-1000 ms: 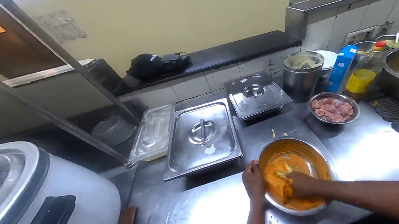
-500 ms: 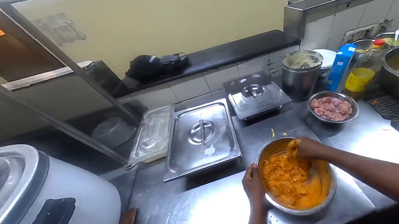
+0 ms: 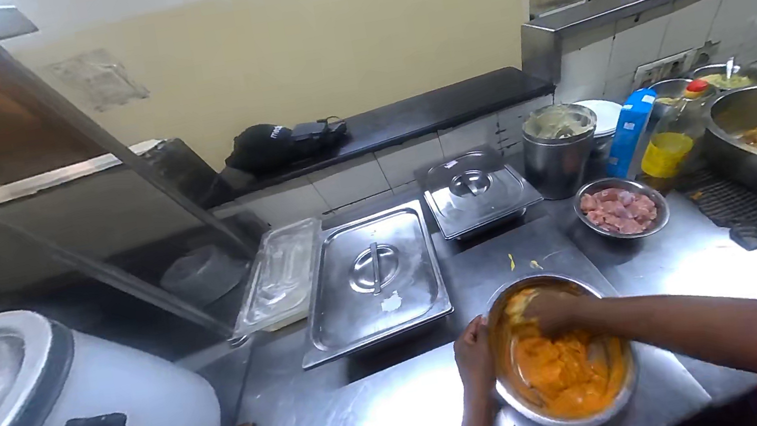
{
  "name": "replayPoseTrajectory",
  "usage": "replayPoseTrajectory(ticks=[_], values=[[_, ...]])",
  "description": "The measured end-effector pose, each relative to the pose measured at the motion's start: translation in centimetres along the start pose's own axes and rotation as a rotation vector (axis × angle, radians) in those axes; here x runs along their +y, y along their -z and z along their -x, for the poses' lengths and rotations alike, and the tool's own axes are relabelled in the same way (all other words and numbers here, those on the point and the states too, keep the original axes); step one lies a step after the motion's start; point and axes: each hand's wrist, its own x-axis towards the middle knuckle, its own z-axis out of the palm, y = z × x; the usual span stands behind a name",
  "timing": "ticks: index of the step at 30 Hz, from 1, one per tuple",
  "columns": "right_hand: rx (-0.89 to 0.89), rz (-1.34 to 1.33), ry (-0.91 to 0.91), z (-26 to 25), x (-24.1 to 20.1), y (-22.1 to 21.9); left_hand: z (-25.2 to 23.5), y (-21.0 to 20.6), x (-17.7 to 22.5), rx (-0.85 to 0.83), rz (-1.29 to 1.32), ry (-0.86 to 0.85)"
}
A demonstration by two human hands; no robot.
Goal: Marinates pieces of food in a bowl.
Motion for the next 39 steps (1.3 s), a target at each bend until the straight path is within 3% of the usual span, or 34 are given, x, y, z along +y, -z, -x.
replayPoseTrajectory(ticks=[2,5,8,12,14,17,19,23,25,29,32,34,37,39], values=[[-0.025,-0.111,-0.177,2.9,1.3,-1.1,0.7,-0.2,0.2,0.087,-0.044,-0.009],[-0.157,-0.187,-0.234,5.6,-2.6,-3.8,0.7,-0.7,0.4,0.168,-0.030,-0.002],[0.064,-0.319,-0.198,3.3,-3.3,-4.5,0.8,-0.5,0.5,0.126,-0.040,0.018],[0.217,-0.229,-0.182,1.4,-0.7,0.3,1.1,-0.5,0.0,0.122,0.018,0.012],[0.100,-0.202,-0.085,2.8,-3.0,1.0,1.2,-0.6,0.0,0.145,0.084,0.040],[-0.046,-0.219,0.001,3.8,-5.3,-3.3,1.2,-0.8,-0.6,0.168,0.136,0.055],[-0.019,-0.207,-0.053,3.8,-3.9,-4.1,1.1,-0.7,-0.6,0.166,0.142,0.037],[0.162,-0.178,-0.179,3.3,0.1,0.4,1.0,-0.5,-0.5,0.113,0.112,0.015],[0.121,-0.122,-0.143,4.4,-1.5,1.1,0.9,-0.4,-0.4,0.105,0.106,0.014],[-0.127,0.051,0.151,2.4,-5.8,-2.1,0.3,-0.3,0.2,0.048,0.064,0.024],[-0.090,0.000,-0.014,0.3,-3.0,-0.5,0.2,0.4,-0.1,0.002,0.027,-0.001],[-0.108,-0.062,-0.184,2.0,-0.7,-0.1,0.6,0.5,0.0,0.068,-0.015,-0.011],[-0.199,-0.112,-0.215,5.1,-2.2,-2.9,0.7,-0.1,0.1,0.181,-0.038,-0.011],[-0.096,-0.220,-0.188,4.8,-4.1,-4.1,0.6,-0.1,0.4,0.167,-0.034,0.000]])
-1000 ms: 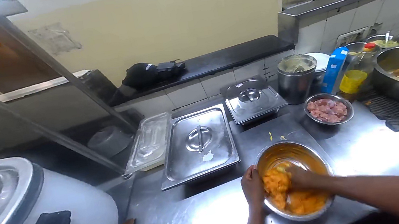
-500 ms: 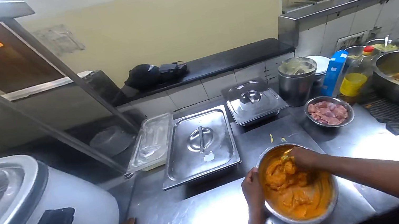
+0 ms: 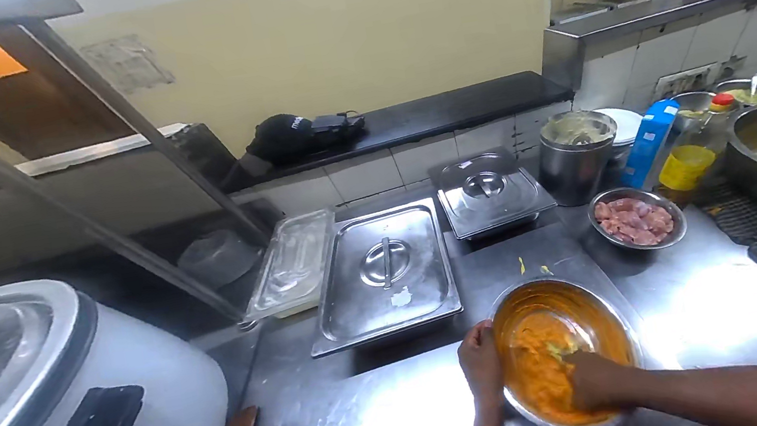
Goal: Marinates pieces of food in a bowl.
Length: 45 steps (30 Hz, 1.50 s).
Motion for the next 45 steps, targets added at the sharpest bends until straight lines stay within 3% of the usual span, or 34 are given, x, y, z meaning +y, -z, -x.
replayPoseTrajectory(ticks=[3,6,10,12,15,17,20,23,25,27,30,33,36,38,40,42,45], values=[[0.177,-0.081,0.040,-2.9,0.0,3.0,0.1,0.2,0.1,-0.040,0.020,0.014],[0.242,-0.006,0.062,-3.2,0.3,6.3,0.2,-0.1,-0.2,-0.025,0.061,0.032],[0.038,0.015,0.223,-0.6,-1.6,1.6,0.4,-0.6,-0.6,0.012,0.161,0.070],[0.029,-0.006,0.232,-0.7,0.4,0.0,0.3,-0.5,-1.0,0.023,0.170,0.052],[0.132,0.030,0.143,-1.5,3.8,4.1,0.3,-0.4,-0.7,0.000,0.153,0.060],[0.262,0.010,0.068,-1.1,3.5,6.8,0.2,-0.5,-0.7,-0.008,0.139,0.066],[0.417,-0.118,0.098,0.2,1.3,4.7,0.4,-0.6,-0.7,0.016,0.169,0.087],[0.239,-0.183,0.123,-1.4,1.8,1.1,1.5,0.0,-1.2,0.016,0.290,0.132],[0.113,-0.181,0.042,-0.8,2.5,3.9,3.9,1.1,-1.5,-0.045,0.321,0.162],[0.194,-0.207,-0.047,0.4,3.0,7.1,6.6,1.3,-1.4,-0.073,0.305,0.189],[0.332,-0.208,-0.171,-2.8,3.1,7.6,7.6,1.1,-1.6,-0.089,0.358,0.191],[0.357,-0.226,-0.066,-7.1,-1.3,5.8,4.4,2.0,-1.6,-0.191,0.353,0.202],[0.140,0.031,0.139,-4.5,-6.1,3.2,1.1,1.7,-0.6,-0.196,0.275,0.176],[-0.039,0.256,0.311,-1.6,-5.4,0.7,-0.2,0.7,-0.5,-0.152,0.218,0.137],[-0.103,0.425,0.462,-1.0,-3.2,0.2,-1.1,0.0,-0.2,-0.170,0.119,0.088],[-0.082,0.476,0.469,-3.1,-2.2,1.9,-1.2,-0.2,0.2,-0.233,-0.008,0.053],[0.084,0.260,0.205,-5.6,1.0,5.8,-1.6,0.4,0.4,-0.237,-0.165,-0.014]])
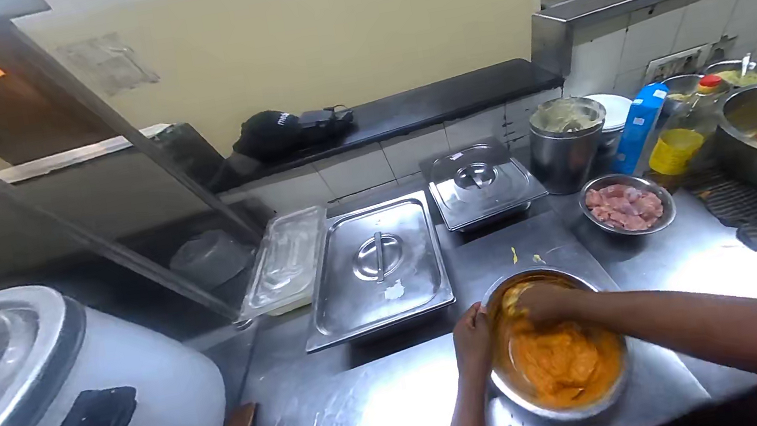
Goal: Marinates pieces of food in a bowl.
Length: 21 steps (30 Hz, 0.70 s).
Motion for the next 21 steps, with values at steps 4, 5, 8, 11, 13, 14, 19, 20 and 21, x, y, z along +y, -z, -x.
replayPoseTrajectory(ticks=[4,5,8,11,13,14,19,20,21], values=[[-0.154,-0.155,-0.284,6.0,-0.6,-2.8,1.4,-0.9,0.4,0.193,-0.030,0.030],[-0.163,-0.186,-0.272,6.3,-1.9,-3.8,1.5,-1.0,0.4,0.201,-0.023,0.036],[0.088,-0.399,-0.245,3.7,-2.6,-4.7,1.5,-0.7,0.4,0.146,-0.016,0.058],[0.264,-0.364,-0.257,1.9,-0.1,-1.4,1.4,-0.6,-0.3,0.138,0.077,0.033],[0.244,-0.296,-0.205,2.7,-0.8,0.3,1.6,-0.8,-0.6,0.152,0.209,0.034],[0.173,-0.268,-0.145,3.4,-2.0,0.2,1.7,-0.9,-0.6,0.158,0.278,0.053],[-0.027,-0.221,-0.055,4.8,-3.8,-4.8,1.8,-1.4,-0.9,0.213,0.350,0.075],[-0.024,-0.210,-0.080,4.9,-2.5,-4.2,1.8,-1.2,-0.8,0.207,0.326,0.072],[-0.007,-0.205,-0.098,4.7,-0.9,-2.9,1.7,-1.1,-0.8,0.197,0.302,0.074]])
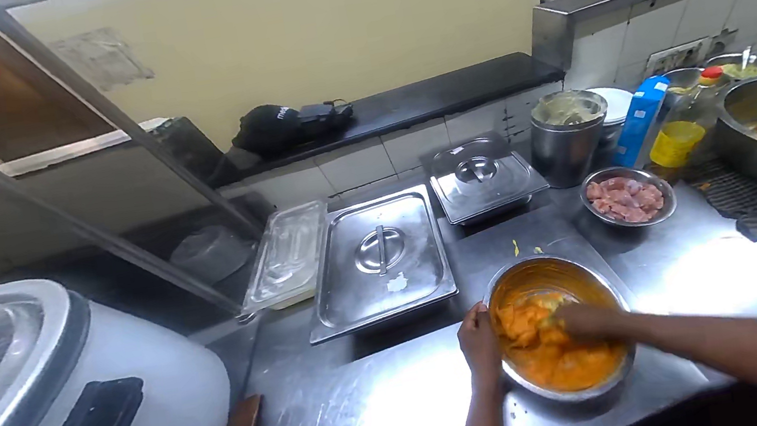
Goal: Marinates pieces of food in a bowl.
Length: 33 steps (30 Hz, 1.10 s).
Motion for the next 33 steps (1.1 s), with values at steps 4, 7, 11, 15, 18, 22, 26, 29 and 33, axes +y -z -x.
replayPoseTrajectory(ticks=[4,7,11,15,18,22,26,29,33], values=[[0.314,-0.041,-0.023,-0.1,1.5,5.3,-0.5,0.1,0.1,-0.024,-0.032,-0.015],[0.368,-0.139,-0.046,1.0,-1.8,2.8,-0.3,-0.1,0.3,0.010,0.010,0.009],[-0.016,-0.124,0.000,0.1,-0.8,1.3,-0.2,0.2,-0.1,0.007,0.070,0.042],[0.157,-0.140,-0.143,-1.6,0.2,6.4,0.3,0.3,0.0,-0.001,0.115,0.051],[0.224,-0.123,-0.153,-6.3,-2.7,3.4,-0.2,0.2,0.3,-0.054,0.108,0.075],[-0.081,0.142,0.199,-1.4,-6.6,-1.1,-1.6,-0.1,0.2,-0.063,0.081,0.033],[-0.148,0.378,0.371,-2.8,-3.0,0.4,-2.6,-0.2,0.8,-0.135,-0.043,0.014],[0.010,0.207,0.110,-5.2,0.2,3.6,-2.4,0.1,1.1,-0.148,-0.167,-0.067],[-0.120,0.058,-0.188,0.5,1.2,1.1,-1.2,-0.2,1.1,-0.007,-0.259,-0.081]])
